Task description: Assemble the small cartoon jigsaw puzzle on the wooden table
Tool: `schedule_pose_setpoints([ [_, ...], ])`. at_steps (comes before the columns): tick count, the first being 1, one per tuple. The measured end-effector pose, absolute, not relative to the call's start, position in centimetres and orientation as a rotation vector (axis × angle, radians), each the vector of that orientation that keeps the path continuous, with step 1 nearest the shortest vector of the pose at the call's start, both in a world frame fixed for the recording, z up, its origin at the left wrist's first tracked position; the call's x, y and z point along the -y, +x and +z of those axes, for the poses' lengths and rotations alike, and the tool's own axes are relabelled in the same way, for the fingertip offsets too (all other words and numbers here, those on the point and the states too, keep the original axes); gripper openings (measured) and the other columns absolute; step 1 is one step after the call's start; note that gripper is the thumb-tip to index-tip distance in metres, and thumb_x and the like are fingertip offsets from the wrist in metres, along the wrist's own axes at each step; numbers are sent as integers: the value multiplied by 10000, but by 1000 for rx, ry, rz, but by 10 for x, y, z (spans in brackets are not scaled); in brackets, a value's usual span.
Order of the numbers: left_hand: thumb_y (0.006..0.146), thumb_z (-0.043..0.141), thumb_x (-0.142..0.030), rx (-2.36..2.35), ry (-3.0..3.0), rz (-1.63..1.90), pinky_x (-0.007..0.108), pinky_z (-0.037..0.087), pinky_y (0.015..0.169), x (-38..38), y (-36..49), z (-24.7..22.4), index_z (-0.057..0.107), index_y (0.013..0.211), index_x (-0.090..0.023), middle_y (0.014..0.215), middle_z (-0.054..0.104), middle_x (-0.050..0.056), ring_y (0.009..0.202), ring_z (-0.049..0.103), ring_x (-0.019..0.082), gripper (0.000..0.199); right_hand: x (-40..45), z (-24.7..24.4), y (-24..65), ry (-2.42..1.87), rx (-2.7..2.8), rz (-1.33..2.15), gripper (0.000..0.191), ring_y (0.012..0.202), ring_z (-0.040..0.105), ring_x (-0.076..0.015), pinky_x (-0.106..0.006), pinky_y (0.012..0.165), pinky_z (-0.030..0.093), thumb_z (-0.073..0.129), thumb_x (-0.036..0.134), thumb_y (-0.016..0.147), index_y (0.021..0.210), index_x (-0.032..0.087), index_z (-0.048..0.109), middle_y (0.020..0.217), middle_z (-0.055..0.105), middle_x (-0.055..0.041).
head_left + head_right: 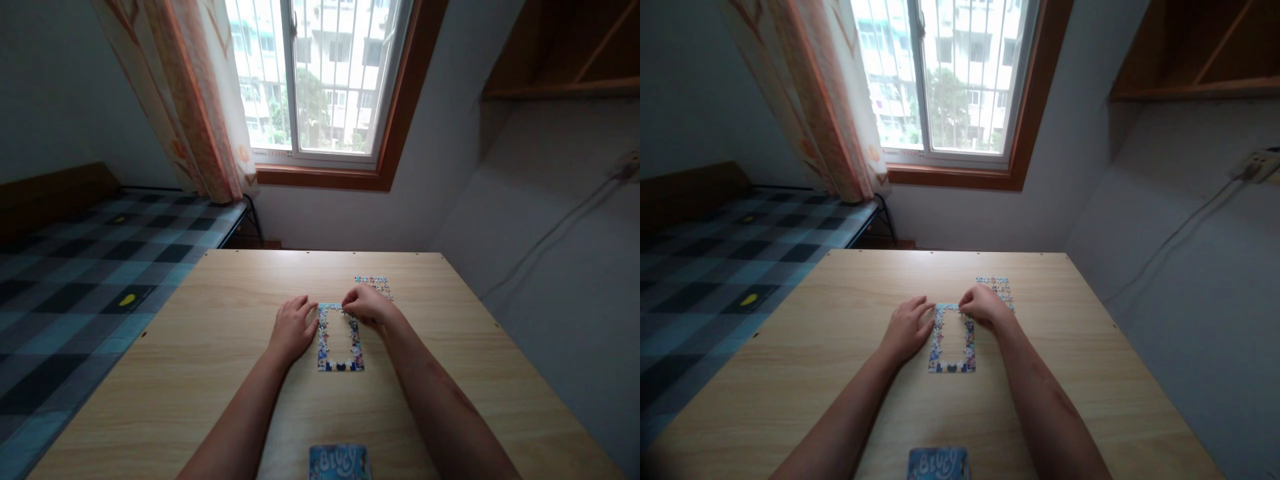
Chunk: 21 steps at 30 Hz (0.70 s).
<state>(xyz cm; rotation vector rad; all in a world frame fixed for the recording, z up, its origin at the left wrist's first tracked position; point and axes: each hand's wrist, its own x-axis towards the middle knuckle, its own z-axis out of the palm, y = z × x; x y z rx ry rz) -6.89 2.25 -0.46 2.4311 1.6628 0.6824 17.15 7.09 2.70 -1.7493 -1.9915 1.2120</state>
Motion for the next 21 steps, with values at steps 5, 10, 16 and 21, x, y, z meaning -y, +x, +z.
schedule_pose_setpoints([
  [5, 896, 662, -311, -1646, 2440, 687, 517, 426, 1099, -22, -69, -4, 723, 1184, -218, 1365, 635, 133, 1277, 561, 323, 309, -77, 22, 171, -1749, 2024, 1083, 160, 596, 617, -122, -201, 544, 405, 728, 184, 764, 888, 169, 828, 712, 740, -29],
  [10, 890, 660, -306, -1658, 2434, 677, 518, 419, 1102, -22, -69, -5, 718, 1187, -227, 1372, 631, 128, 1281, 557, 319, 312, -78, 19, 172, -1747, 2059, 1028, 180, 654, 645, -140, -218, 584, 416, 730, 216, 785, 930, 182, 832, 752, 753, -32],
  [16, 889, 657, -308, -1670, 2428, 663, 513, 412, 1109, -23, -69, -5, 718, 1188, -232, 1376, 629, 124, 1285, 553, 316, 315, -77, 20, 172, -1749, 2108, 966, 181, 692, 649, -143, -228, 617, 417, 744, 226, 777, 937, 211, 830, 773, 748, -18],
  [21, 894, 639, -314, -1669, 2428, 677, 519, 415, 1102, -22, -68, -5, 727, 1168, -240, 1367, 636, 120, 1277, 557, 318, 297, -73, 24, 170, -1773, 2116, 899, 169, 676, 625, -133, -225, 600, 393, 747, 216, 769, 921, 219, 820, 756, 719, -10],
])
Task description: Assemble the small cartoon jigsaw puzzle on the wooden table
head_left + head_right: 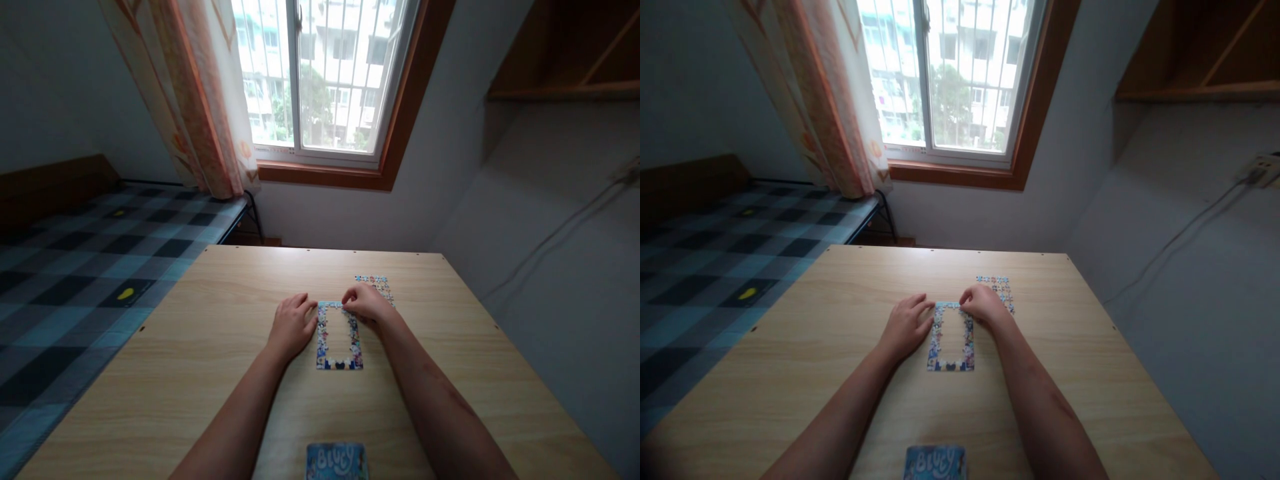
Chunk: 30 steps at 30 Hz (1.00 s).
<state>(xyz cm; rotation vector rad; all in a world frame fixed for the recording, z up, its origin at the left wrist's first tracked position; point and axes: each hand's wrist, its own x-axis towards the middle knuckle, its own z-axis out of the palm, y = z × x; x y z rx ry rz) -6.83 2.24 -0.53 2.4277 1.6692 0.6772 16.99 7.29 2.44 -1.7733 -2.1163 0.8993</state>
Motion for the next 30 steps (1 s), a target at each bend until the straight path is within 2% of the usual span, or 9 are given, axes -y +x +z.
schedule_pose_setpoints([
  [6, 889, 630, -313, -1656, 2421, 696, 526, 413, 1100, -22, -68, -5, 729, 1163, -240, 1362, 639, 122, 1270, 558, 322, 300, -71, 26, 170, -1806, 2108, 849, 136, 636, 601, -120, -219, 578, 374, 760, 228, 766, 895, 209, 797, 729, 695, 4],
  [14, 880, 648, -301, -1660, 2410, 684, 515, 419, 1100, -22, -68, -3, 730, 1162, -237, 1361, 640, 121, 1270, 562, 317, 301, -75, 37, 186, -1848, 2117, 734, 111, 736, 626, -147, -235, 642, 388, 749, 270, 804, 871, 197, 798, 793, 717, -20],
  [19, 884, 649, -302, -1666, 2408, 682, 513, 414, 1108, -23, -68, -4, 730, 1166, -232, 1367, 638, 121, 1281, 558, 317, 301, -65, 38, 179, -1861, 2136, 762, 99, 675, 627, -143, -238, 613, 381, 765, 267, 765, 839, 206, 789, 744, 720, -10],
  [24, 886, 640, -308, -1670, 2411, 681, 522, 420, 1099, -23, -67, -3, 731, 1168, -238, 1360, 642, 122, 1270, 564, 323, 304, -63, 36, 173, -1847, 2153, 747, 92, 698, 634, -150, -239, 616, 382, 763, 248, 757, 835, 204, 785, 778, 732, -22],
  [30, 887, 635, -315, -1671, 2395, 679, 517, 419, 1096, -22, -67, -3, 731, 1161, -247, 1367, 637, 113, 1278, 556, 314, 298, -67, 33, 176, -1856, 2135, 743, 124, 694, 637, -152, -238, 612, 388, 773, 308, 785, 852, 203, 786, 780, 732, -30],
])
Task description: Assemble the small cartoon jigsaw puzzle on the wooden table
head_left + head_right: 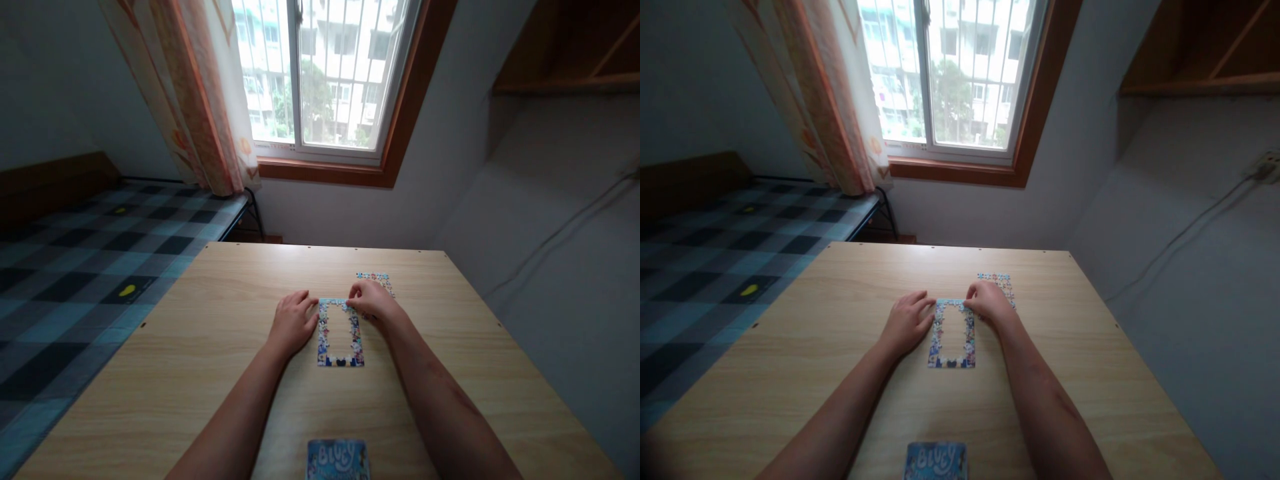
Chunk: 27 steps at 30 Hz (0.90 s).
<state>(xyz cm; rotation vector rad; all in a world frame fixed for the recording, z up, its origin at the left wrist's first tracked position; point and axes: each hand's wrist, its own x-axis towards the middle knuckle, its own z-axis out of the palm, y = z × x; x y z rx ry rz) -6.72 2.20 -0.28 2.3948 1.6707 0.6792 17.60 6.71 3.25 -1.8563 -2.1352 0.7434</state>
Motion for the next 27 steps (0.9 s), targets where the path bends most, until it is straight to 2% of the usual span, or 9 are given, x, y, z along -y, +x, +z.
schedule_pose_setpoints([
  [5, 887, 637, -324, -1667, 2392, 689, 512, 418, 1098, -22, -68, -4, 729, 1158, -257, 1371, 635, 105, 1284, 553, 310, 294, -69, 31, 178, -1846, 2139, 764, 149, 671, 635, -143, -232, 597, 389, 774, 349, 800, 855, 211, 781, 774, 729, -20],
  [8, 889, 637, -321, -1671, 2388, 677, 513, 417, 1098, -22, -68, -3, 732, 1158, -252, 1374, 634, 110, 1285, 555, 312, 294, -70, 31, 178, -1841, 2150, 712, 139, 725, 640, -151, -235, 629, 397, 786, 336, 785, 851, 214, 782, 820, 736, -26],
  [22, 884, 639, -319, -1662, 2389, 691, 519, 419, 1099, -23, -68, -3, 739, 1157, -249, 1364, 642, 113, 1269, 564, 316, 299, -67, 33, 173, -1822, 2177, 677, 64, 732, 635, -162, -247, 666, 408, 777, 260, 769, 810, 210, 779, 769, 721, -24],
  [27, 882, 645, -311, -1664, 2386, 681, 511, 417, 1107, -23, -68, -2, 739, 1158, -244, 1369, 640, 112, 1278, 562, 313, 299, -68, 42, 180, -1802, 2108, 628, 126, 757, 626, -159, -245, 671, 401, 753, 311, 819, 858, 192, 771, 829, 724, -35],
])
